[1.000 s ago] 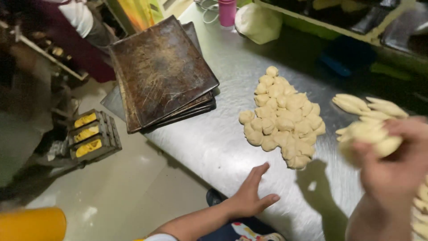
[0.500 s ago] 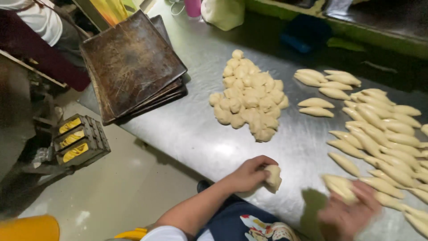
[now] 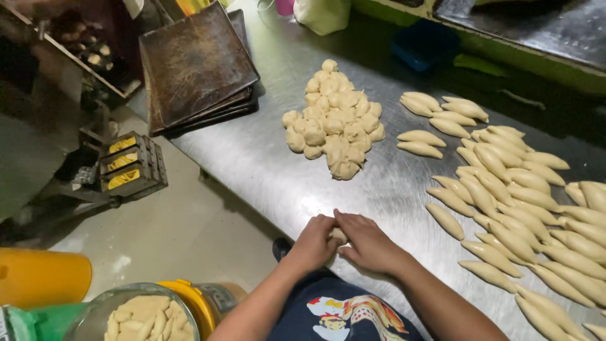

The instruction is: Shaping small portions of dough into pointed rolls on a metal workbench

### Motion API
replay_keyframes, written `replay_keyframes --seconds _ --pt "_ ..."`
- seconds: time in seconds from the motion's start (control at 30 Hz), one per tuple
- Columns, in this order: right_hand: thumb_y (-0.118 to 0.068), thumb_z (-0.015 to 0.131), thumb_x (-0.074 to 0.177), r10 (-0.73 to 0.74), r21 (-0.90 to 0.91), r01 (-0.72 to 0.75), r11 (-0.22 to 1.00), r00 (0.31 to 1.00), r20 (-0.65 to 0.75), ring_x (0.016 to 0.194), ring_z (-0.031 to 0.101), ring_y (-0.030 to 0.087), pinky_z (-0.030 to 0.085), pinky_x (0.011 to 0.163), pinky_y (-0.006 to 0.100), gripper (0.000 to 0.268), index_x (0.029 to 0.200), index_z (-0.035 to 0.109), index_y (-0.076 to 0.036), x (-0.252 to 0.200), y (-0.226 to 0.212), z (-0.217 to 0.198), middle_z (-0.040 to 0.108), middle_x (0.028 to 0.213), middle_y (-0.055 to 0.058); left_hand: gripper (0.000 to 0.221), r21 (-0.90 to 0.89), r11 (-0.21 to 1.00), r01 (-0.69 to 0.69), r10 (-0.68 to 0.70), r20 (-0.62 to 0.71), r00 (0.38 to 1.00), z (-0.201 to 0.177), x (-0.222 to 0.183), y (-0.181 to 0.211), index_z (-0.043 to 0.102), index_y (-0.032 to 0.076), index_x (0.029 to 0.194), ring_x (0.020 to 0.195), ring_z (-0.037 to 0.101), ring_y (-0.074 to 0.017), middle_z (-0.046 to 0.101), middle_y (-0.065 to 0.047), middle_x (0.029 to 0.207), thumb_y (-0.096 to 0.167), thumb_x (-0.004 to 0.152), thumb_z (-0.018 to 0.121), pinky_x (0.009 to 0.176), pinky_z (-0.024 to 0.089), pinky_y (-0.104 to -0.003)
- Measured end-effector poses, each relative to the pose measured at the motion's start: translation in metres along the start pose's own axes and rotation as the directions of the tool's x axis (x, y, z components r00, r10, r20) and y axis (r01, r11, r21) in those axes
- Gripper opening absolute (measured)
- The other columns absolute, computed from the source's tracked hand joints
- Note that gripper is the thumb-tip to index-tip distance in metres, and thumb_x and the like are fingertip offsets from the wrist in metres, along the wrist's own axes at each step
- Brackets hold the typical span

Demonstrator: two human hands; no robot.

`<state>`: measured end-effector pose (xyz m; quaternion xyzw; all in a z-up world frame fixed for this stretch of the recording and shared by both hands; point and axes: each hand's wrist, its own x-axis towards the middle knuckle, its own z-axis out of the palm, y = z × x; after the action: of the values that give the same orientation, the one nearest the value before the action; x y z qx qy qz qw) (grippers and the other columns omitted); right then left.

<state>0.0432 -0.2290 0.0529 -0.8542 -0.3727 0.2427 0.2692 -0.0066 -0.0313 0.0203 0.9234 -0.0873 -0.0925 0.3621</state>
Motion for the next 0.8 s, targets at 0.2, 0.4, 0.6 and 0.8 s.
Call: replay_keyframes --seconds 0.2,0.4,0.6,0.8 --pt "-0.031 0.074 0.087 0.198 0.175 -0.148 0.973 0.929 -0.314 0.123 0.061 0.035 0.051 0.104 0.05 0.081 0.158 0.038 -0.014 -0.018 -0.004 0.019 0.068 0.119 0.009 0.048 -0.278 0.96 -0.015 0.031 0.055 0.998 0.002 0.018 -0.021 0.067 0.01 0.125 0.11 0.066 -0.0361 0.066 -0.013 0.109 0.027 0.081 0.078 0.096 0.055 -0.047" --pt "-0.035 0.072 0.086 0.359 0.432 0.059 0.9 0.464 -0.81 0.091 0.064 0.027 0.052 0.083 0.039 0.075 0.147 0.047 0.0 -0.009 -0.031 0.039 0.065 0.097 0.016 0.036 -0.842 0.356 0.406 0.074 0.459 0.886 -0.035 0.035 0.012 0.067 0.004 0.123 0.086 0.069 -0.0256 0.068 -0.018 0.1 0.022 0.093 0.073 0.067 0.063 -0.042" --pt "-0.035 0.057 0.1 0.478 0.498 0.089 0.863 0.181 -0.86 0.092 0.063 0.021 0.052 0.087 0.032 0.044 0.124 0.048 0.001 0.022 -0.071 0.064 0.06 0.103 0.017 0.047 -0.522 0.852 -0.022 0.283 0.425 0.86 -0.053 0.04 -0.006 0.069 0.013 0.113 0.086 0.065 -0.0149 0.073 -0.006 0.098 0.054 0.091 0.062 0.078 0.051 -0.031" --pt "-0.032 0.054 0.098 0.572 0.553 -0.152 0.819 0.293 -0.766 0.113 0.067 0.023 0.051 0.098 0.036 0.046 0.134 0.055 -0.003 0.019 -0.108 0.056 0.07 0.121 0.014 0.033 -0.762 0.479 0.437 0.189 0.575 0.796 -0.04 0.025 -0.013 0.06 0.002 0.098 0.064 0.065 -0.0229 0.063 -0.015 0.082 0.032 0.11 0.052 0.055 0.059 -0.031"
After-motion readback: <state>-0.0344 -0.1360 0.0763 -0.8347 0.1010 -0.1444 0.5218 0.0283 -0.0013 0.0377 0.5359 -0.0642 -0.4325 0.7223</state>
